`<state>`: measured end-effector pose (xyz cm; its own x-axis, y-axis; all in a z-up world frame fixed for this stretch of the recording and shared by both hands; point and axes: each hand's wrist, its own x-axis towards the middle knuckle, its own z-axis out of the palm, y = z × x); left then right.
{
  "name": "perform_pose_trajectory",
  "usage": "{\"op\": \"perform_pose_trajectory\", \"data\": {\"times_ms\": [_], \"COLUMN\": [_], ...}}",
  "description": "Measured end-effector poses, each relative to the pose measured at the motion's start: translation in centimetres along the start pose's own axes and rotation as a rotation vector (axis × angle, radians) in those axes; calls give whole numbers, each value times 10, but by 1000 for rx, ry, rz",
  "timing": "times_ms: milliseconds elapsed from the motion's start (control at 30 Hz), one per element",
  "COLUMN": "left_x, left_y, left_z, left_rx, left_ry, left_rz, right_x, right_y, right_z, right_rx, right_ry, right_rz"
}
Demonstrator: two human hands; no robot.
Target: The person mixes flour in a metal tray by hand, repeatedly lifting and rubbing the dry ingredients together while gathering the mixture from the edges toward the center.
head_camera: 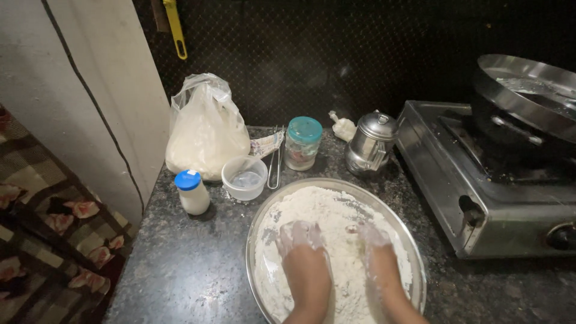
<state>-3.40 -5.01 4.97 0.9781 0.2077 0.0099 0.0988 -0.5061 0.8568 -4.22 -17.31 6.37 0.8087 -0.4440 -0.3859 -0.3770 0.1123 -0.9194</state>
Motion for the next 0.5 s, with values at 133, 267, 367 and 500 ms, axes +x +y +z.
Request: {"op": "perform_pose_trajectory", "data": {"times_ms": [133,267,367,500], "left_x": [-10,-13,-17,-22], "left_y": [-6,-5,11,23], "left_z": [3,13,9,12], "left_rx": [4,-91,-168,-234], "left_ry": [195,137,65,-32], "left_rz": [183,211,201,165], "right_x": [-11,4,-26,32], "right_y": [19,35,-16,24], "right_z": [19,28,42,24], "right_rx": [-151,-262,144,269], "right_ry": [112,74,-41,-49], "right_rz": [-40,-361,-72,149]}}
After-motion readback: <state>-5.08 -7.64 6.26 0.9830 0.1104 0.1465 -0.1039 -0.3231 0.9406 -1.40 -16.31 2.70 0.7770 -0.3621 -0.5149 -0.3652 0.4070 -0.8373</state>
